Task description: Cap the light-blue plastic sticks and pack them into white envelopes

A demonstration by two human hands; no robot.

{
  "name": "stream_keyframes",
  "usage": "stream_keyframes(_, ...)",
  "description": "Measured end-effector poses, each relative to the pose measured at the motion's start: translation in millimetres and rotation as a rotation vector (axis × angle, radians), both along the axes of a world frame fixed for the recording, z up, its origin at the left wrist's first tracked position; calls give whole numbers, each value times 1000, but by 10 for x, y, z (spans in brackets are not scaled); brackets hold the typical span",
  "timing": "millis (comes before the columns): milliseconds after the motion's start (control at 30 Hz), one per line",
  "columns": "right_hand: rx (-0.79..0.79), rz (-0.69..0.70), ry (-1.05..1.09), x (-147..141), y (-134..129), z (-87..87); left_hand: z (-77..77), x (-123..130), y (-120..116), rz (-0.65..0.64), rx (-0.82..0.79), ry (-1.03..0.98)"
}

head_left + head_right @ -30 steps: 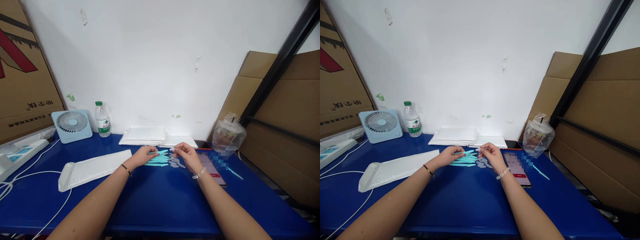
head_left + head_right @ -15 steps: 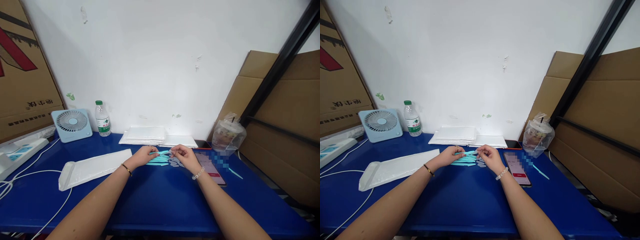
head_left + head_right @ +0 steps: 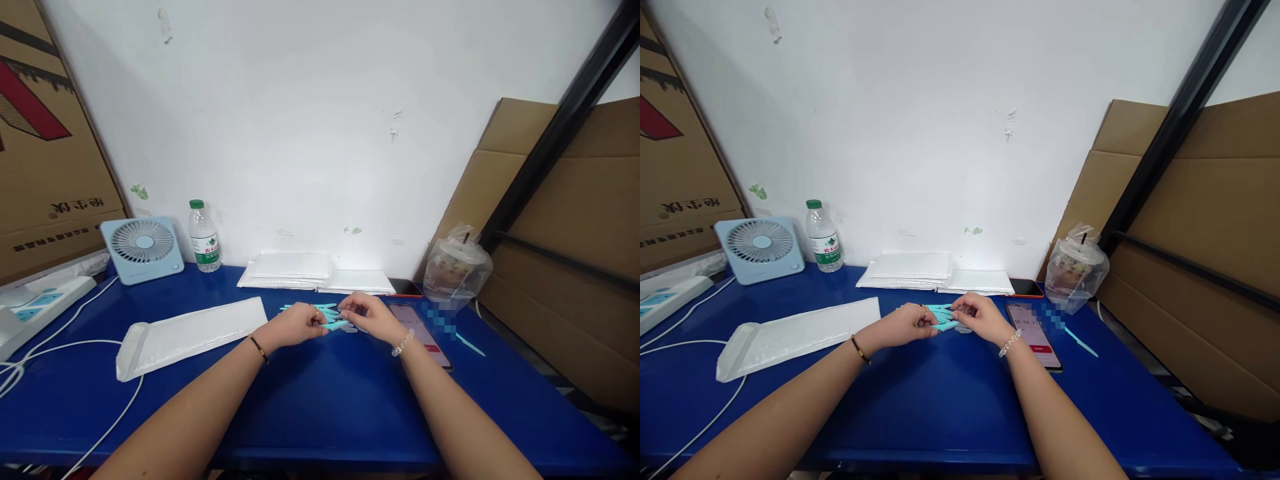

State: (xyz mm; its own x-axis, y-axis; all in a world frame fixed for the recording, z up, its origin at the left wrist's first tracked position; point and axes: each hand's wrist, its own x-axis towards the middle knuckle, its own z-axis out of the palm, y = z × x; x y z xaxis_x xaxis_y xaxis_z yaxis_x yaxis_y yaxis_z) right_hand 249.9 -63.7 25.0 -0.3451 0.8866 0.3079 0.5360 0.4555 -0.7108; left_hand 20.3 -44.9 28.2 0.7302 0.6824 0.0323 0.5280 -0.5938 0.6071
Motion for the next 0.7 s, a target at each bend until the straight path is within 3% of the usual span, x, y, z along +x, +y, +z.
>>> stream_keyframes(67,66,-39,-161,87,17,10,3,0,-22,29,90,52)
stream_keyframes(233,61,21,-457,141,46,-79,-33,-50,55,120,366,189)
stream_keyframes(433,46,46,-446,67,64,-151,-94,-58,127,114,341,234)
stream_keyframes(700,58,49,-461,65,25,-83,-65,-48,101,111,429,271)
